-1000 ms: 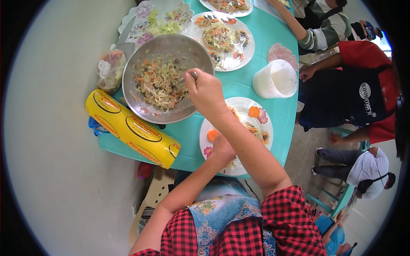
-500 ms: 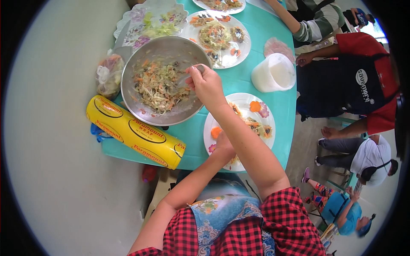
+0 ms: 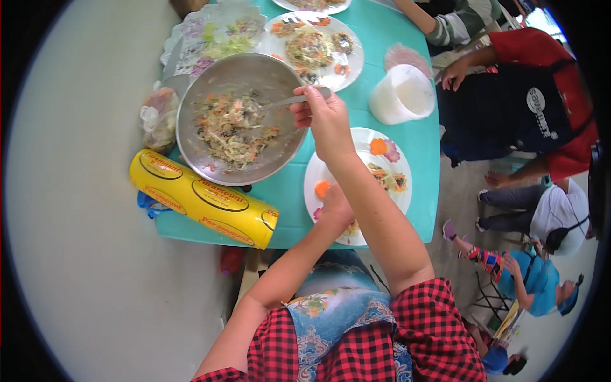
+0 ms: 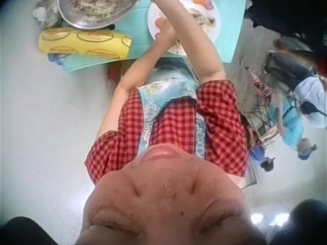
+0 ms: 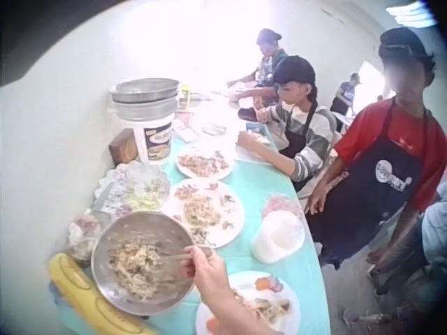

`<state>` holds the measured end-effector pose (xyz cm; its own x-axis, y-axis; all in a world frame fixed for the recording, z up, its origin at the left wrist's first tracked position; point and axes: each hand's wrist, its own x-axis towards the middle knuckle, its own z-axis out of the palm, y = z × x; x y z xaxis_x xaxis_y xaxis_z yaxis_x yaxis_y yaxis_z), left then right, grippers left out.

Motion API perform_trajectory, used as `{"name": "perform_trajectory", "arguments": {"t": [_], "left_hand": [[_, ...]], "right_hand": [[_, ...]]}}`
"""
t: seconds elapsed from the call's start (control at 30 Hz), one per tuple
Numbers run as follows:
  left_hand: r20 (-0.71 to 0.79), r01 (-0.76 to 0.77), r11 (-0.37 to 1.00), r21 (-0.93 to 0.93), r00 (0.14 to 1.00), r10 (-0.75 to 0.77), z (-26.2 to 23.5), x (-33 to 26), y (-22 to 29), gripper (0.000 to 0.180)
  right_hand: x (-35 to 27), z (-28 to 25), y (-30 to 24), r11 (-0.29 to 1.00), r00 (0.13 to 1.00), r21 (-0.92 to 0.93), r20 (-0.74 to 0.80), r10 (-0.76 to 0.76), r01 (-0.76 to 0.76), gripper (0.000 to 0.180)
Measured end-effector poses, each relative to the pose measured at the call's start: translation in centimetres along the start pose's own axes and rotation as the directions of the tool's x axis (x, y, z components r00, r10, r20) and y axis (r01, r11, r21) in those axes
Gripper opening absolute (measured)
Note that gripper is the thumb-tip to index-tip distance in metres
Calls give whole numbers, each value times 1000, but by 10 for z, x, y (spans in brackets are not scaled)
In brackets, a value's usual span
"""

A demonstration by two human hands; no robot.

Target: The person scoops a shredded vegetable mixture from a metal bowl using a spoon and places it onto small, round, flat breads arranged on a plate. They use their hands to adjust the filling and the breads. Other people are visible in the background.

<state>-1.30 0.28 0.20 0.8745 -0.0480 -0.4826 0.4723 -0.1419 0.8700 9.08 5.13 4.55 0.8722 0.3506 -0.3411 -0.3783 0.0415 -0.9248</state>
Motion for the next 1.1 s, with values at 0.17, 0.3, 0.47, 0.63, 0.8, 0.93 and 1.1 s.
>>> {"name": "perform_trajectory", "arguments": {"t": [0.17,0.3,0.47,0.63,0.8,0.93,1.1], "left_hand": [[-130,-63,998,-13,990,60,4,-3,-6,44],[-136,-139,988,67,980,147,7,-1,-5,44],[-108,-152,977,151,980,170,6,9,-7,35],[-155,-191,955,227,961,229,3,19,-17,24],[-237,-150,978,147,954,182,-3,15,-21,25],[-232,-128,980,153,959,161,-11,18,-23,26],[-199,-78,989,122,975,102,-21,16,-19,28]], "right_hand": [[-16,-5,-11,996,999,88,5,33,-34,24],[-30,-15,-24,978,998,197,-3,68,-66,25],[-47,-31,-44,932,1000,362,21,19,-26,25],[-61,-44,-65,884,1000,468,-3,-25,24,24],[-78,-71,-82,838,990,530,-26,-137,130,25],[-102,-111,-94,767,977,614,-34,-209,185,25],[-150,-160,-91,732,950,607,-229,-213,310,24]]}}
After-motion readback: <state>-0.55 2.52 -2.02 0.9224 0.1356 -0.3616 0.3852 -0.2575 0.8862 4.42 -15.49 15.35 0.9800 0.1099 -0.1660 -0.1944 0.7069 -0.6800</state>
